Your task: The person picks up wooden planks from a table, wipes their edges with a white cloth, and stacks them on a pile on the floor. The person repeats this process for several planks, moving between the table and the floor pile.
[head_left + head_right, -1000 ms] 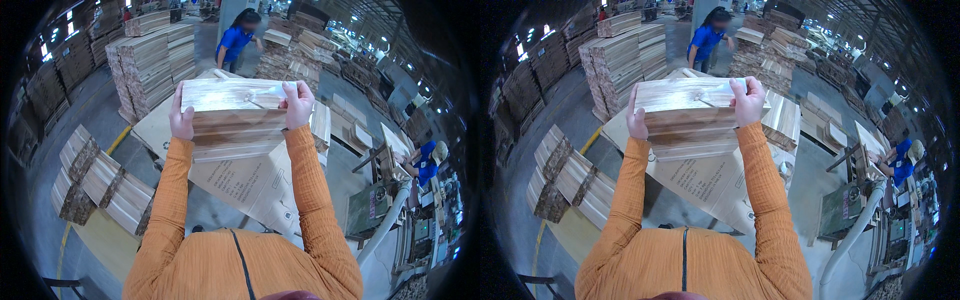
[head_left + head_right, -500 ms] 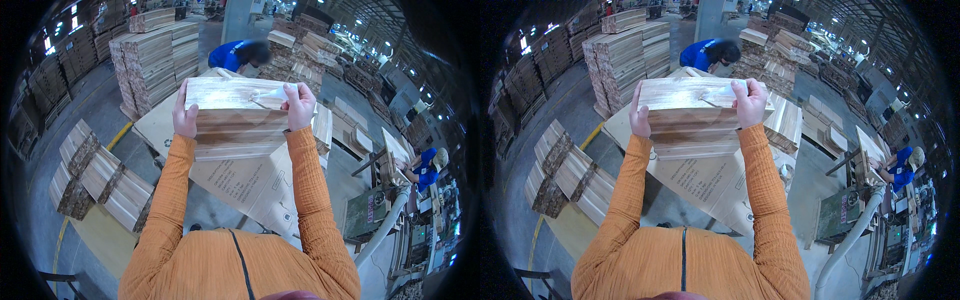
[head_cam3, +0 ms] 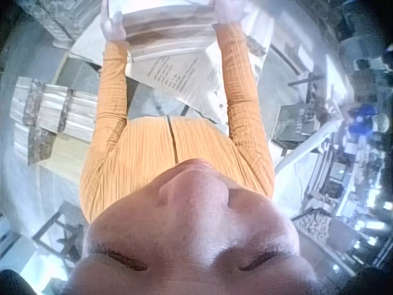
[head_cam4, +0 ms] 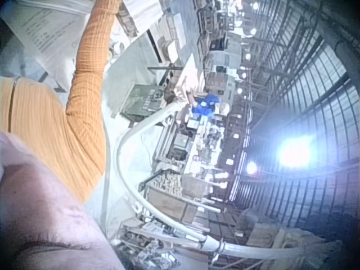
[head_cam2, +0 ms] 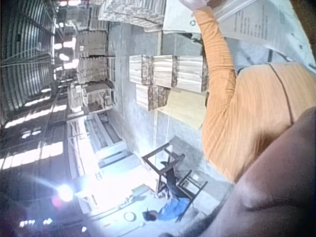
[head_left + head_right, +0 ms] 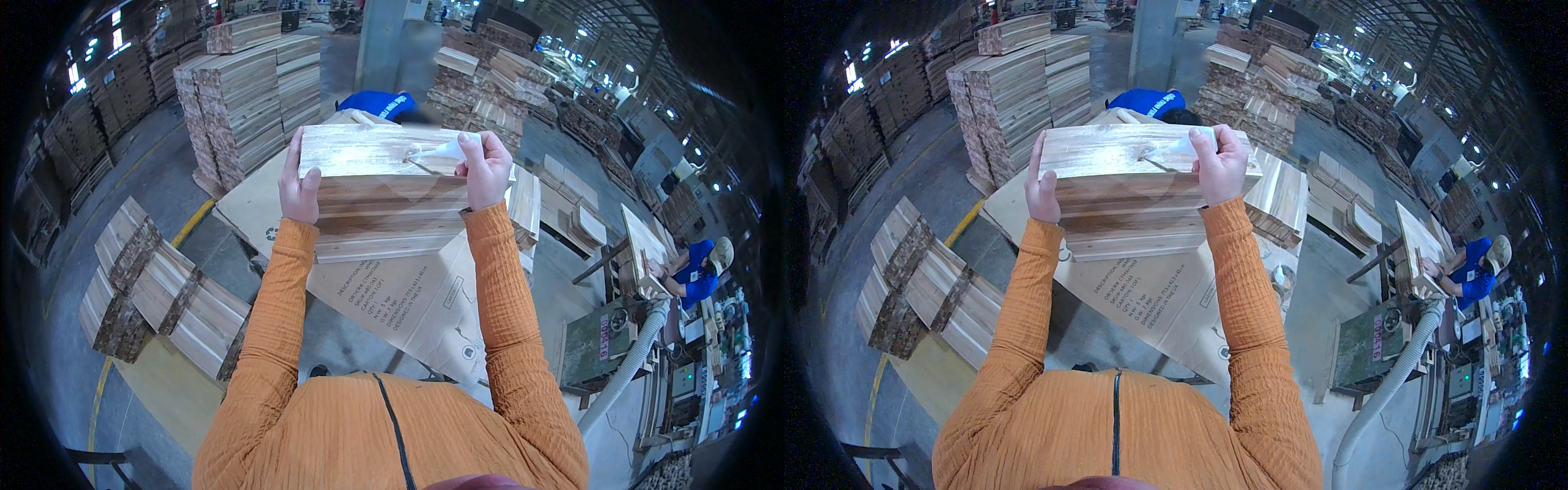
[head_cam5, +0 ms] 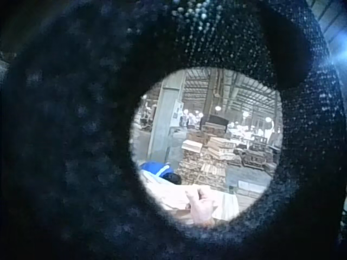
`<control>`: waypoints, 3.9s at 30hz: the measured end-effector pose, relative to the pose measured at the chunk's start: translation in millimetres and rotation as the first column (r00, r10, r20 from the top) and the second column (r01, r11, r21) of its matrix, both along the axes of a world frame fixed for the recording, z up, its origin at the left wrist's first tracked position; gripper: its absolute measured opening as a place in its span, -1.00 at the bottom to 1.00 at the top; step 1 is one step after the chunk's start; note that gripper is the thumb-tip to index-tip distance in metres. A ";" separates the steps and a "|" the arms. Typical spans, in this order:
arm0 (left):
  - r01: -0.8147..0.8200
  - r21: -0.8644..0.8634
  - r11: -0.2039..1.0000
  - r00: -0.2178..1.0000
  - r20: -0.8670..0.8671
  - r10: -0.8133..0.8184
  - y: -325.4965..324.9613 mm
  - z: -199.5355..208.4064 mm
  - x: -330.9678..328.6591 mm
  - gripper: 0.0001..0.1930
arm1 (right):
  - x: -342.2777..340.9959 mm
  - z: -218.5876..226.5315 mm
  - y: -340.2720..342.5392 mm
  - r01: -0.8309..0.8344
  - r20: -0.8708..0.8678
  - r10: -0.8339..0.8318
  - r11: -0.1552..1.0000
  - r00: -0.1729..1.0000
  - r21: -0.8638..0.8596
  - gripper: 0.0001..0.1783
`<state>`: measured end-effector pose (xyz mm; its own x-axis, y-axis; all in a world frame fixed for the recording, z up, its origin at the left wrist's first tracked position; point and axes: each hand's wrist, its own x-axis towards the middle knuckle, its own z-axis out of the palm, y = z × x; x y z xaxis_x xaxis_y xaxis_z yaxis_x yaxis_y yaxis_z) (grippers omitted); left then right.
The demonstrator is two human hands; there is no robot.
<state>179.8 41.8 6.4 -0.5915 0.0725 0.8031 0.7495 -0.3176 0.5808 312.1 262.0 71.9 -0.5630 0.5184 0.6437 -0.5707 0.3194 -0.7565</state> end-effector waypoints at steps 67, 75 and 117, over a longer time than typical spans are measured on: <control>0.148 0.064 0.987 0.957 0.243 -0.160 5.6 14.2 -8.0 -0.28 | 31.1 -19.3 29.7 -0.196 -0.236 0.103 0.890 0.966 -0.411 -0.84; 0.014 -0.009 1.000 1.000 -0.026 -0.014 21.6 -4.3 -35.0 -0.29 | 139.3 -149.7 52.4 -0.277 -0.272 0.089 0.527 0.958 -0.803 -0.84; -0.117 -0.095 0.989 0.992 -0.054 0.112 12.1 -13.6 13.7 -0.28 | 288.9 -243.8 154.8 0.572 0.474 -0.806 0.588 0.354 0.572 -0.85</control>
